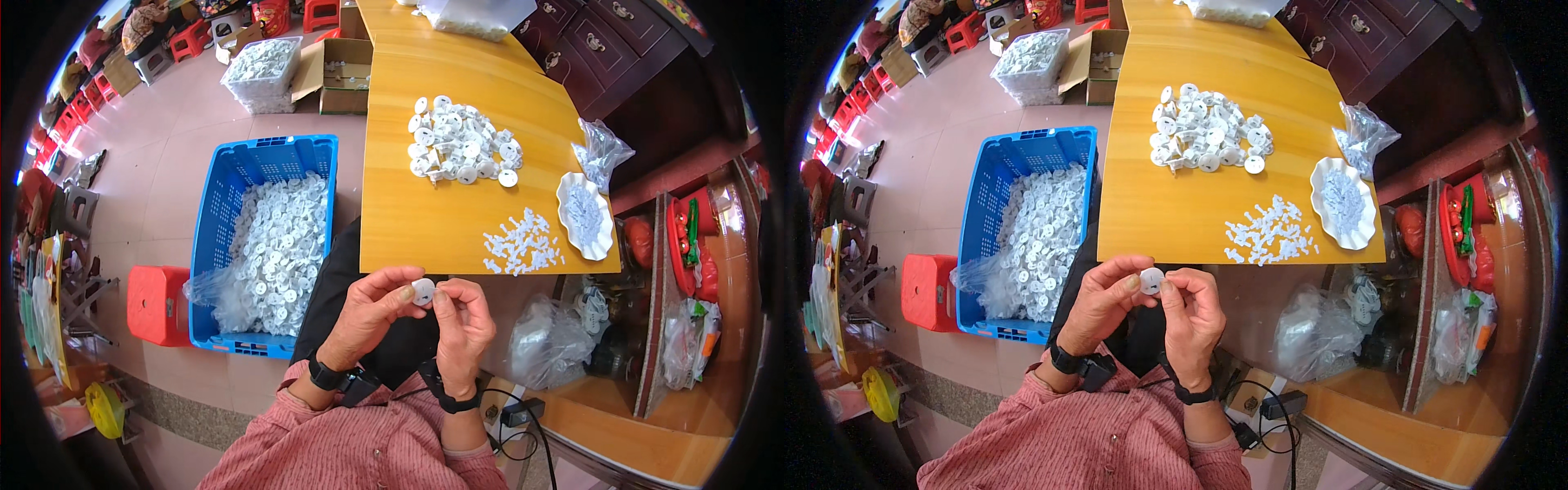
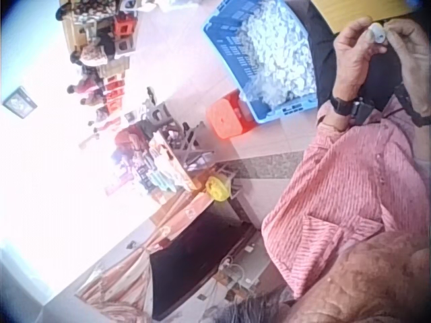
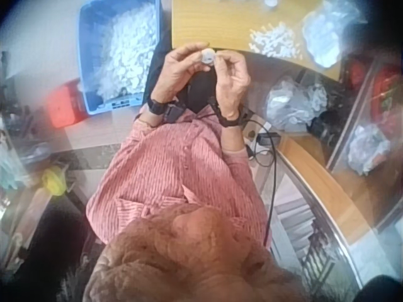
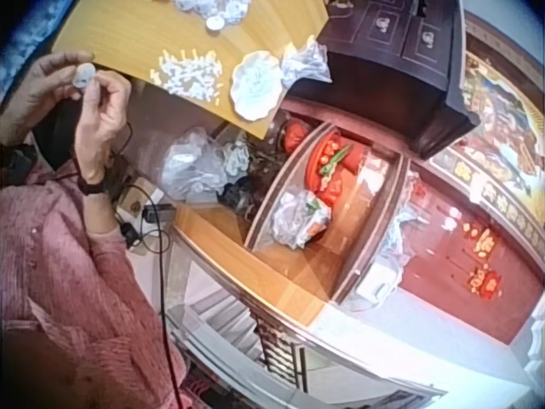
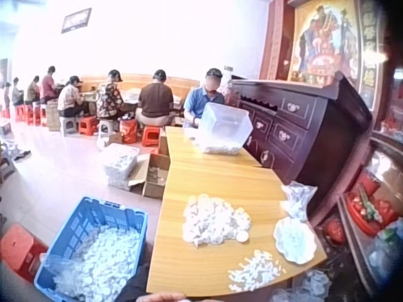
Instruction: The recorder is assembling small plastic and metal components at a table.
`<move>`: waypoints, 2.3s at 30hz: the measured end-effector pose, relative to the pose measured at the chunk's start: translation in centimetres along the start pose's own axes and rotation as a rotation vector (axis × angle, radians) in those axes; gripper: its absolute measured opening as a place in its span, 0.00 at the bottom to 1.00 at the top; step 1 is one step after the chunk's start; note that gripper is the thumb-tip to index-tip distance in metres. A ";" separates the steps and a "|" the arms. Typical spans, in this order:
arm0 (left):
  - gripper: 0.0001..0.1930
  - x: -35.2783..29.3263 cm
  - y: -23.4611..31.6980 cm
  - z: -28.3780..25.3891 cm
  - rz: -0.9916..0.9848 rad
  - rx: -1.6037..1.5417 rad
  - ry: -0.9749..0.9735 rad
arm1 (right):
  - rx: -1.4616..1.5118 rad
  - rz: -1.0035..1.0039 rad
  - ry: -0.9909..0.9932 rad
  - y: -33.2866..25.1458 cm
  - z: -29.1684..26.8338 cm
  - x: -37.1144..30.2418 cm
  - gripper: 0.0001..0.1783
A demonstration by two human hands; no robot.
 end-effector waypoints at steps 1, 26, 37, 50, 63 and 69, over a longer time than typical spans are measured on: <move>0.16 -0.1 0.0 -0.2 0.011 0.010 0.010 | -0.063 -0.046 0.020 -0.3 0.0 -0.1 0.04; 0.15 -0.2 -0.1 0.5 0.005 0.063 -0.023 | -0.505 -0.233 0.105 -1.9 0.2 -1.0 0.02; 0.12 0.1 1.2 0.6 0.111 0.355 -0.094 | -0.649 -0.336 0.098 -3.3 1.4 -1.4 0.06; 0.11 0.0 1.2 0.3 0.101 0.411 -0.136 | -0.621 -0.252 0.061 -2.1 1.2 -0.7 0.05; 0.11 -0.1 1.0 0.0 0.028 0.283 -0.081 | -0.398 -0.083 -0.116 -0.1 0.9 -0.1 0.03; 0.11 -0.2 1.1 0.0 0.041 0.295 -0.087 | -0.417 -0.095 -0.022 -0.9 1.3 -0.3 0.03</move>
Point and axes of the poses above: each hand's wrist, its own x-axis towards the middle knuckle, its own z-axis out of the palm, y = z × x, the point moved 10 cm from there along x, towards the middle knuckle, and after that the axes turned 14 degrees about z, right-handed, at the moved point
